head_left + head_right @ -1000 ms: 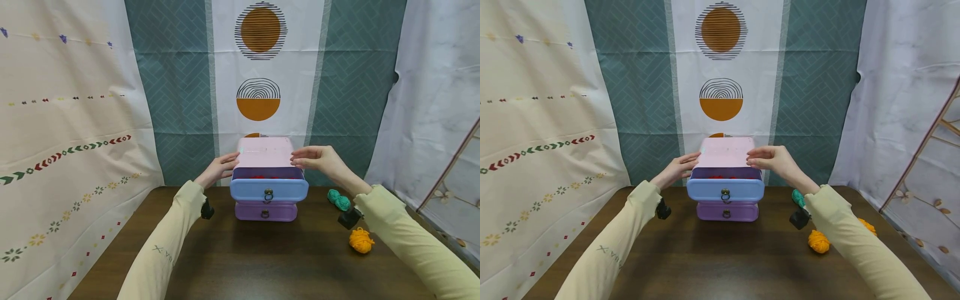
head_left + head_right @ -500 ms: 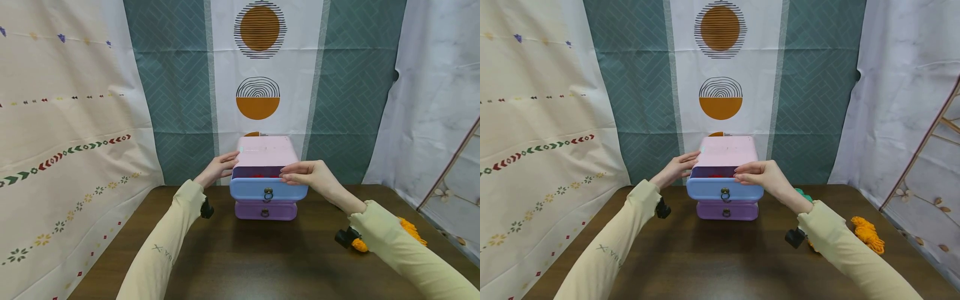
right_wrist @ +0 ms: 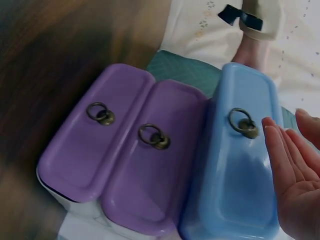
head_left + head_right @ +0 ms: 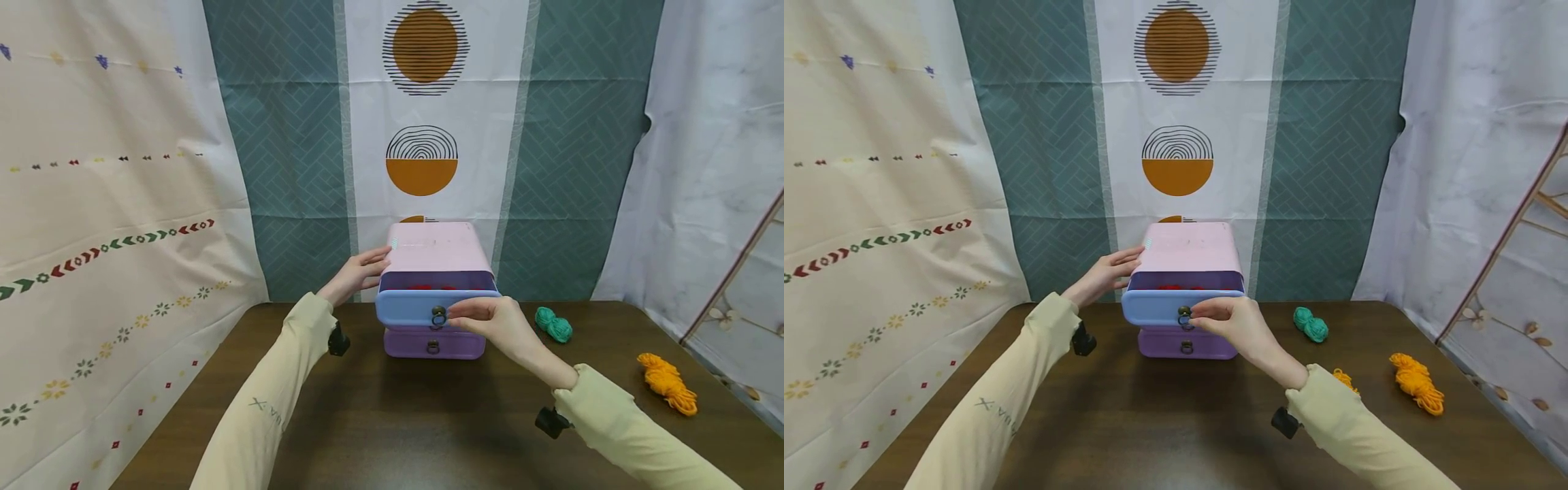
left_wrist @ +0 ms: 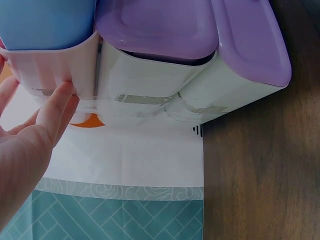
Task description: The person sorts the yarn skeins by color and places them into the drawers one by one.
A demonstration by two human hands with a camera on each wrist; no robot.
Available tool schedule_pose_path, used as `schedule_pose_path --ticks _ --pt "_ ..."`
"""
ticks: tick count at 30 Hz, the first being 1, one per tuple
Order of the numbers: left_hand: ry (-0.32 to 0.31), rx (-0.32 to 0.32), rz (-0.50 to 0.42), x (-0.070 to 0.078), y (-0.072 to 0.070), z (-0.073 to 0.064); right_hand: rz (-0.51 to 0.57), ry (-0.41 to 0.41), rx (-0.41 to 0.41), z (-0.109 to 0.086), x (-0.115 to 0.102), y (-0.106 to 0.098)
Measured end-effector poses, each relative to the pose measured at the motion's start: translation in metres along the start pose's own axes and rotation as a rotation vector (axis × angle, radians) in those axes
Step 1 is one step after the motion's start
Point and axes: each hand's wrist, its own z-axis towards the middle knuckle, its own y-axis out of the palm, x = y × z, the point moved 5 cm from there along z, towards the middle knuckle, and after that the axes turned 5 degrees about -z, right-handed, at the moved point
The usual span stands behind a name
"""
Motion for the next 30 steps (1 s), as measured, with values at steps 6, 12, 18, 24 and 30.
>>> schedule_pose_path --ticks 6,12,18,24,30 --pt "0.003 0.001 0.006 0.0 0.001 0.0 -0.02 -0.005 0.056 -0.002 0.015 0.006" --pt "0.007 -0.004 -0.011 0.0 -0.001 0.001 -0.071 -0.024 0.131 -0.002 0.018 0.01" --pt "-0.001 0.004 -0.01 0.0 -0.001 0.001 -0.123 -0.039 0.192 -0.002 0.021 0.015" --pt "0.02 -0.009 -0.003 0.001 0.0 -0.001 -0.168 -0.074 0.236 -0.001 0.021 0.019" --pt "0.037 -0.023 0.004 0.003 0.001 -0.003 -0.195 -0.083 0.266 0.0 0.021 0.021"
